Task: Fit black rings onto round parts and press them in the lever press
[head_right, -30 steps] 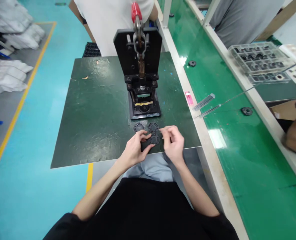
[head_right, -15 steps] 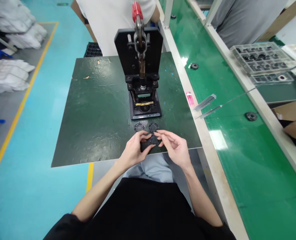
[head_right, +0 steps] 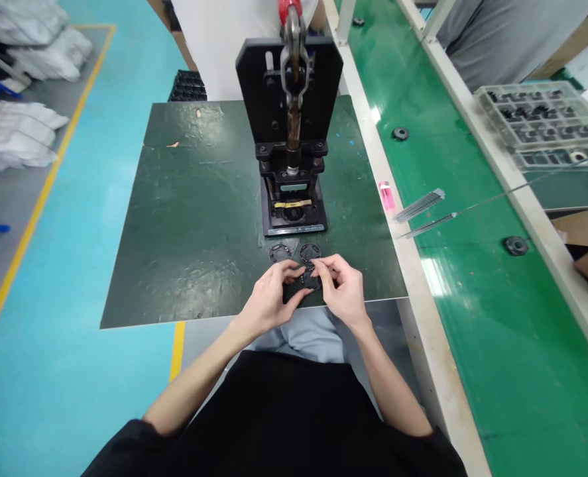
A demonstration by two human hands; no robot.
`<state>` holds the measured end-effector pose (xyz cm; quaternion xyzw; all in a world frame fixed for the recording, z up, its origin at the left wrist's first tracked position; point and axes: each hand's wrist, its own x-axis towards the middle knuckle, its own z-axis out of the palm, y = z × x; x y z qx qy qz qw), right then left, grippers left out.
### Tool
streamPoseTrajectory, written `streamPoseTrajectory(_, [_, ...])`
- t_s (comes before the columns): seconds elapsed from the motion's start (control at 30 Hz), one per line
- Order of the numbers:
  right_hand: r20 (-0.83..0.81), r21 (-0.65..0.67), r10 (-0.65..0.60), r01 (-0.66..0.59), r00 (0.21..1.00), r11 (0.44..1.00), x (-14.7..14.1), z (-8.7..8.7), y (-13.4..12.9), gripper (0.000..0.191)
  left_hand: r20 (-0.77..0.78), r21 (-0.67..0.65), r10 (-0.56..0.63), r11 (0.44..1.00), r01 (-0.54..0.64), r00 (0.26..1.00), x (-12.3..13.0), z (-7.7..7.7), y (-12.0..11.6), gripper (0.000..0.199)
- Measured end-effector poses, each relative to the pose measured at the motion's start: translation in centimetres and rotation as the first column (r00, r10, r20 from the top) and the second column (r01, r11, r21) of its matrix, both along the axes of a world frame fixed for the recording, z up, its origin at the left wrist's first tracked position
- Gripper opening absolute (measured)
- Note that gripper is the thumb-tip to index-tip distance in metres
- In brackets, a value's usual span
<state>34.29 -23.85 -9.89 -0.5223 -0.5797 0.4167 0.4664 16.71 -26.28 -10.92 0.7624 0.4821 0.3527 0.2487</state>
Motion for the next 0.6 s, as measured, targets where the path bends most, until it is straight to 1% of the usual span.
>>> streamPoseTrajectory(0.2, [0.101, 0.086, 0.009, -0.017, 0.995, 0.996, 0.14, -0.64, -0.24, 0.021, -0.015, -0.003, -0.003, 1.000, 0.003, 1.000, -0.04, -0.12, 0.04, 0.046])
streamPoseTrajectory(0.33, [0.210, 0.171, 0.008, -0.045, 0.978, 0.984, 0.09, -0.71, -0.44, 0.016, -0.021, -0.007, -0.006, 1.000, 0.006, 1.000, -0.06, -0.25, 0.07, 0.047])
streamPoseTrajectory(0.4, [0.269, 0.244, -0.014, -0.054, 0.963, 0.968, -0.02, -0.57, -0.50, 0.013, -0.026, 0.003, -0.006, 1.000, 0.006, 1.000, -0.02, -0.28, 0.06, 0.049])
streamPoseTrajectory(0.5, [0.357, 0.359, -0.036, -0.101, 0.933, 0.928, -0.29, -0.32, -0.47, 0.013, -0.045, 0.027, 0.000, 1.000, 0.001, 0.999, 0.04, -0.33, 0.03, 0.050])
streamPoseTrajectory(0.6, [0.413, 0.413, -0.040, -0.148, 0.910, 0.898, -0.68, -0.26, -0.39, 0.016, -0.047, 0.038, 0.005, 0.999, -0.003, 0.999, 0.04, -0.35, 0.01, 0.048])
